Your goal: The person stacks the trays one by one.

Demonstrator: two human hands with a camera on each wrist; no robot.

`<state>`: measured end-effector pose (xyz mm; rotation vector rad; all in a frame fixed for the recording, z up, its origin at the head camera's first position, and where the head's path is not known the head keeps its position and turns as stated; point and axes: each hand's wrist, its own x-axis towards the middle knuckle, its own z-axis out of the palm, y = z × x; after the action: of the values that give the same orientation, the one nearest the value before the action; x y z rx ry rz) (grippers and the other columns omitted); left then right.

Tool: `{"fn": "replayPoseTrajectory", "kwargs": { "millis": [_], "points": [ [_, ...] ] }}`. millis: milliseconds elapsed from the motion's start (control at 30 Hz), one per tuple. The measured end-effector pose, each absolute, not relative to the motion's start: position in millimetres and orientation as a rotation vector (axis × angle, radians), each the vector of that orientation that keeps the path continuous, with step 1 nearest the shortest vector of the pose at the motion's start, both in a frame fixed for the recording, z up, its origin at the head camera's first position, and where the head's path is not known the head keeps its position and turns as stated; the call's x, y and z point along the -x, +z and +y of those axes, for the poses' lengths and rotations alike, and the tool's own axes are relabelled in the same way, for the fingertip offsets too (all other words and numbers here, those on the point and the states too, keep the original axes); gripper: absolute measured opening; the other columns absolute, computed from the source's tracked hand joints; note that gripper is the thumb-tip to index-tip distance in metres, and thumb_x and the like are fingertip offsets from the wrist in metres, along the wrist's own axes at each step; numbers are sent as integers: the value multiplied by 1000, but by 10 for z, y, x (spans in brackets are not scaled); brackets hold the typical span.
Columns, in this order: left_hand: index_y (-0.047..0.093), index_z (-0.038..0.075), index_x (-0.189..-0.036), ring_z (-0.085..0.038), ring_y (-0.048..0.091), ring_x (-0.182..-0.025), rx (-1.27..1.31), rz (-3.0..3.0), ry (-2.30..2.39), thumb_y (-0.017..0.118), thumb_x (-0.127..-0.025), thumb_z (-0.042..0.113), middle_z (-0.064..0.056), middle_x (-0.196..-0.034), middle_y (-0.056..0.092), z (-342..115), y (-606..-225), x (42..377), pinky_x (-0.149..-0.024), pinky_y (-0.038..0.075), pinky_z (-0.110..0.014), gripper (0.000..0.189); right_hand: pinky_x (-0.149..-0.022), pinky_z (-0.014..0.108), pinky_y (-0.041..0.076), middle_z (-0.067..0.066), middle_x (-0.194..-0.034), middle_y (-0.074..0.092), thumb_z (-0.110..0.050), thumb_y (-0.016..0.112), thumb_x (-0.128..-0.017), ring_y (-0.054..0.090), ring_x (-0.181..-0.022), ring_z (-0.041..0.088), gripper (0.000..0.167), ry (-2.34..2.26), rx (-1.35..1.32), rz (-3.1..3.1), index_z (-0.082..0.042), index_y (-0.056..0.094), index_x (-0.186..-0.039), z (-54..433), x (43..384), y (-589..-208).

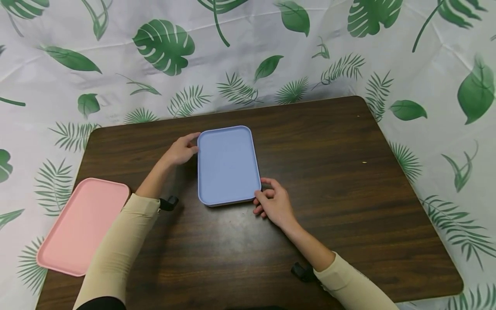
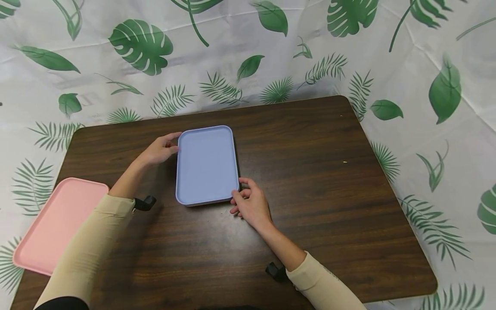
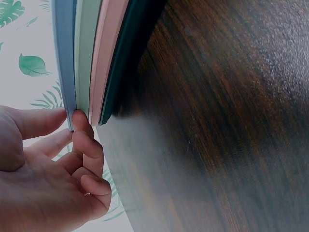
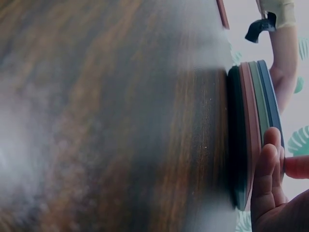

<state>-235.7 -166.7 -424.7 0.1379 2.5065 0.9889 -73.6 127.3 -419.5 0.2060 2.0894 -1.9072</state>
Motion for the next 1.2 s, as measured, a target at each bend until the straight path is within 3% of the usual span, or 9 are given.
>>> {"fn": "replayPoseTrajectory", "kwargs": {
  "millis": [200,433,700,1033,1200],
  "points": [
    [33,5,-153,-33,53,-90,-128,2527,999,47,-102,12,-22,-104,56,-1675,-4280,2342,-76,42,-42,53,-57,58,51,33,-84,65,-2,59,-95,68,-60,38,46,-1908,-210,2084,4,44,-138,1256,736,-4196],
    [37,3,-150,-31,53,-85,-116,2572,1020,48,-101,12,-21,-100,57,-1689,-4293,2287,-72,42,-40,51,-56,59,51,32,-84,66,-6,61,-96,68,-57,34,49,-1908,-214,2073,-1,42,-141,1262,777,-4498],
    [36,4,-151,-36,55,-97,-99,2598,1052,49,-103,20,-25,-115,58,-1786,-4322,2160,-83,44,-48,52,-49,49,53,24,-80,68,-13,62,-96,67,-54,29,44,-1944,-203,2076,-9,48,-138,1255,764,-4569],
    [44,2,-146,-34,61,-87,-142,2808,1062,52,-102,20,-23,-104,62,-2312,-4253,1729,-69,45,-43,48,-38,40,45,10,-66,64,-17,62,-97,53,-37,26,42,-1930,-134,2247,-11,49,-136,1200,704,-4503],
    [47,1,-143,-38,63,-88,-50,2929,997,52,-102,19,-26,-106,63,-2722,-4139,1434,-67,46,-45,45,-37,39,44,9,-65,63,-17,61,-98,49,-35,27,39,-1988,74,2259,-9,52,-135,1032,610,-4386]
  ]
}}
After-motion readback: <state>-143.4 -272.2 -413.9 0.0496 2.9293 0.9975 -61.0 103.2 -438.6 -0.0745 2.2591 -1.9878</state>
